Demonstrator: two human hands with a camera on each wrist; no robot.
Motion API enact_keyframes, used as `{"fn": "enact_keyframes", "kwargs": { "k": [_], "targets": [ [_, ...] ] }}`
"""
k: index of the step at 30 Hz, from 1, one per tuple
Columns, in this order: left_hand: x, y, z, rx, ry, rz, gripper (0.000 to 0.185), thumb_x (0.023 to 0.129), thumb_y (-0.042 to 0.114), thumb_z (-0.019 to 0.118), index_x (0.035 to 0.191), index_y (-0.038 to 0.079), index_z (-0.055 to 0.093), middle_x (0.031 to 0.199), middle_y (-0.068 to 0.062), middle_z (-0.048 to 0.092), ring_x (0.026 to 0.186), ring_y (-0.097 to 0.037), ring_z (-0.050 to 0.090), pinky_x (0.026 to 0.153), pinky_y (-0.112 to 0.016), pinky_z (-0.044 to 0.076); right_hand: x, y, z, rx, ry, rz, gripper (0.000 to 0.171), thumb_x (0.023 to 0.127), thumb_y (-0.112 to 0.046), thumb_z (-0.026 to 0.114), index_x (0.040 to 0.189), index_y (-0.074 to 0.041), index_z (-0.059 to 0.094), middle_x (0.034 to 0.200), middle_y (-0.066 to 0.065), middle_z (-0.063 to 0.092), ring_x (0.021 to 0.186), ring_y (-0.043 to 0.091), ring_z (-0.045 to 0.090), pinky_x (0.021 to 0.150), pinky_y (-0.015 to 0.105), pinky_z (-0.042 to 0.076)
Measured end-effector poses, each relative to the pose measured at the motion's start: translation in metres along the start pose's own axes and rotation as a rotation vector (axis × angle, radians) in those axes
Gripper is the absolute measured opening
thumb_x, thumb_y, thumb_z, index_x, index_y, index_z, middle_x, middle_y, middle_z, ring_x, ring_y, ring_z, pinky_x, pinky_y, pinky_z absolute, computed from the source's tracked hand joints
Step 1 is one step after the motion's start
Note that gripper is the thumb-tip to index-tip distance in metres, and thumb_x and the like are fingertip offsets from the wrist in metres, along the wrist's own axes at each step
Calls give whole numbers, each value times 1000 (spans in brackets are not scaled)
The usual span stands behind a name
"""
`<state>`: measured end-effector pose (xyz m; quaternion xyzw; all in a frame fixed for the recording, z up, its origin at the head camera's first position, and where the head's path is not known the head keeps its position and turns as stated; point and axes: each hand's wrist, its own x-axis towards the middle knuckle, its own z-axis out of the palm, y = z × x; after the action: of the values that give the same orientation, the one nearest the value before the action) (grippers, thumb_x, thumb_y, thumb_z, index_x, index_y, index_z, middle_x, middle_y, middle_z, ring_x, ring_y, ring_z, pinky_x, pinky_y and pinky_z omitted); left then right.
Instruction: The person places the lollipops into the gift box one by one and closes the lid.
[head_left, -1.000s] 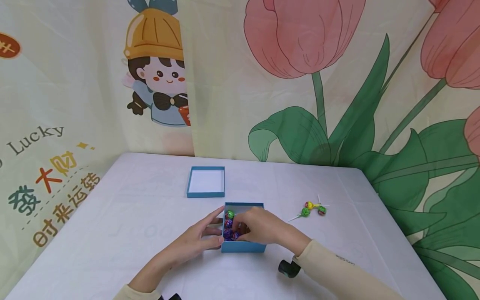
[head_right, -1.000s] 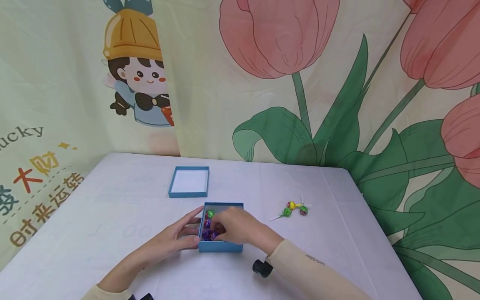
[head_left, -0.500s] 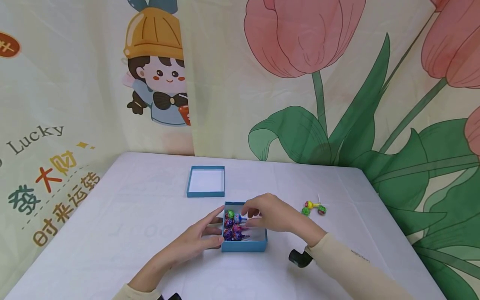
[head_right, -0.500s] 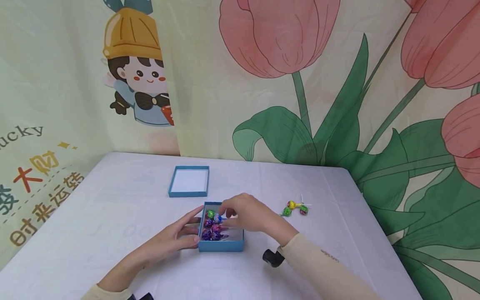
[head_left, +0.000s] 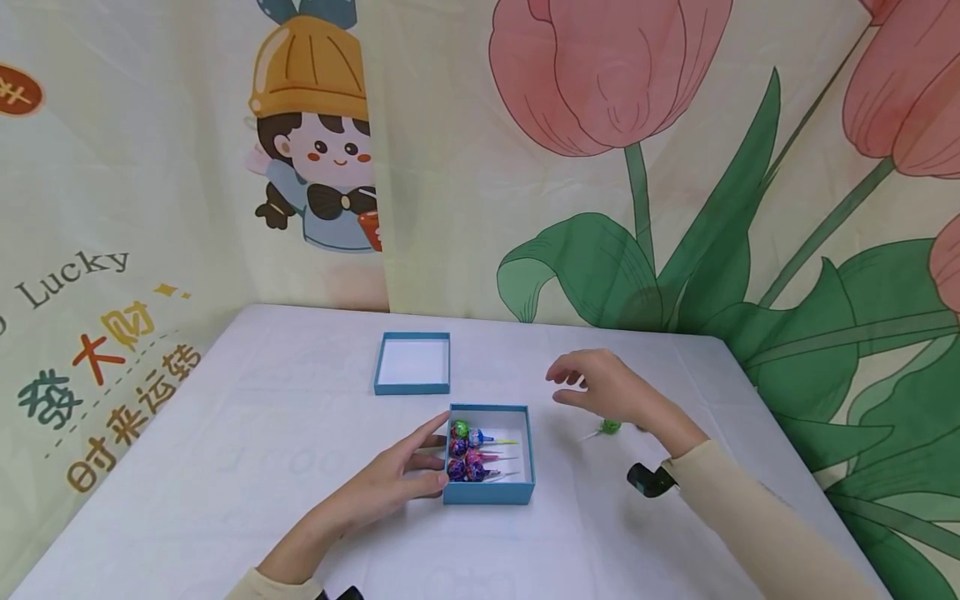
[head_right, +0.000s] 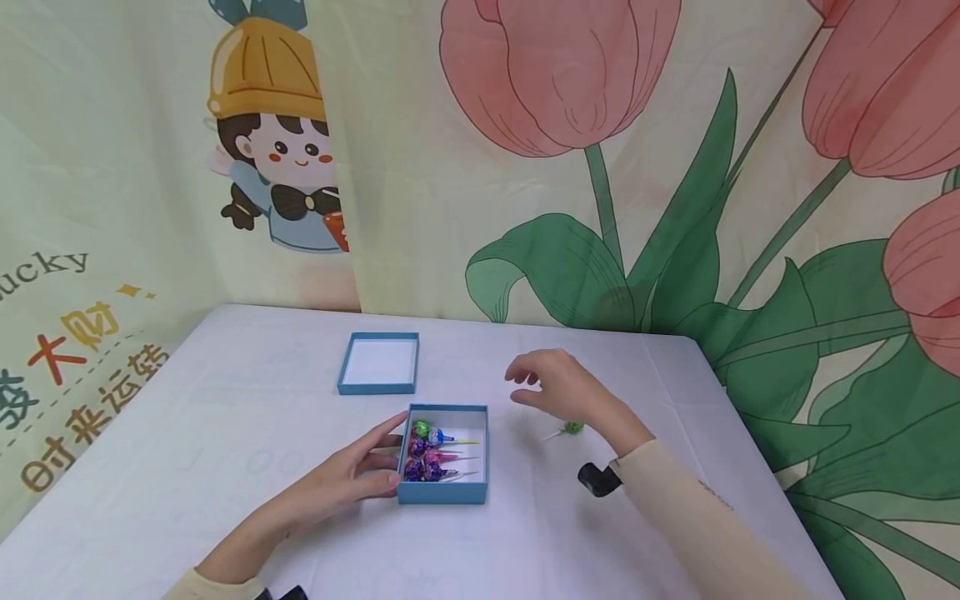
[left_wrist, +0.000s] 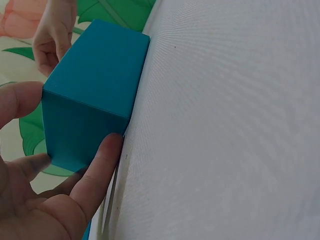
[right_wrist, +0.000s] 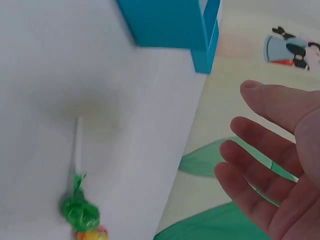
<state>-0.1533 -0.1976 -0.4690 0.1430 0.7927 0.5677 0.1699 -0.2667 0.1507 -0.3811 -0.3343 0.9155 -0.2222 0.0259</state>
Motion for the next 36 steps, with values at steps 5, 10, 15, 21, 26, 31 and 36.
{"fn": "enact_keyframes", "kwargs": {
  "k": [5,10,15,21,26,31,36],
  "targets": [
    [0,-1,0,13,5,4,84,103,32,71,171,30,22,164,-19,42,140,-37,54,113,-65,44,-6,27,-2,-27,8,51,25,95,-16,82,120,-12,76,113,-2,75,102,21,68,89,41,61],
    [0,-1,-1,-2,-1,0,84,103,32,71,171,30,22,165,-19,41,141,-38,53,113,-63,45,-11,49,-2,-23,-9,102,27,96,-14,81,122,-8,76,117,6,76,102,21,67,87,38,61],
    [0,-1,-1,-2,-1,0,83,103,31,71,171,30,22,165,-18,41,141,-38,53,112,-64,45,-16,68,-1,-22,-21,131,29,96,-13,80,123,-4,75,119,12,75,104,27,68,87,39,61],
    [0,-1,0,0,3,3,84,103,31,71,171,32,22,165,-19,40,141,-38,53,113,-62,45,-24,86,1,-22,-33,176,28,96,-12,81,122,-4,76,116,12,76,102,27,67,86,40,61],
    [0,0,0,-3,4,-3,83,103,31,71,171,31,22,165,-19,40,141,-38,53,112,-63,46,-31,96,2,-29,-46,208,27,96,-14,81,121,-6,76,112,9,75,101,25,68,86,40,61],
    [-1,-1,-1,-6,5,-14,83,103,33,70,171,32,22,165,-18,40,141,-38,53,112,-65,45,-37,102,3,-30,-48,215,25,95,-14,82,118,-7,77,109,5,76,99,23,68,84,39,60],
    [0,-2,-1,-5,3,-8,83,103,33,71,171,34,22,165,-18,40,141,-37,53,113,-65,44,-40,104,5,-11,-73,255,23,94,-13,81,116,-7,78,106,0,75,96,19,66,77,32,57]
  ]
}}
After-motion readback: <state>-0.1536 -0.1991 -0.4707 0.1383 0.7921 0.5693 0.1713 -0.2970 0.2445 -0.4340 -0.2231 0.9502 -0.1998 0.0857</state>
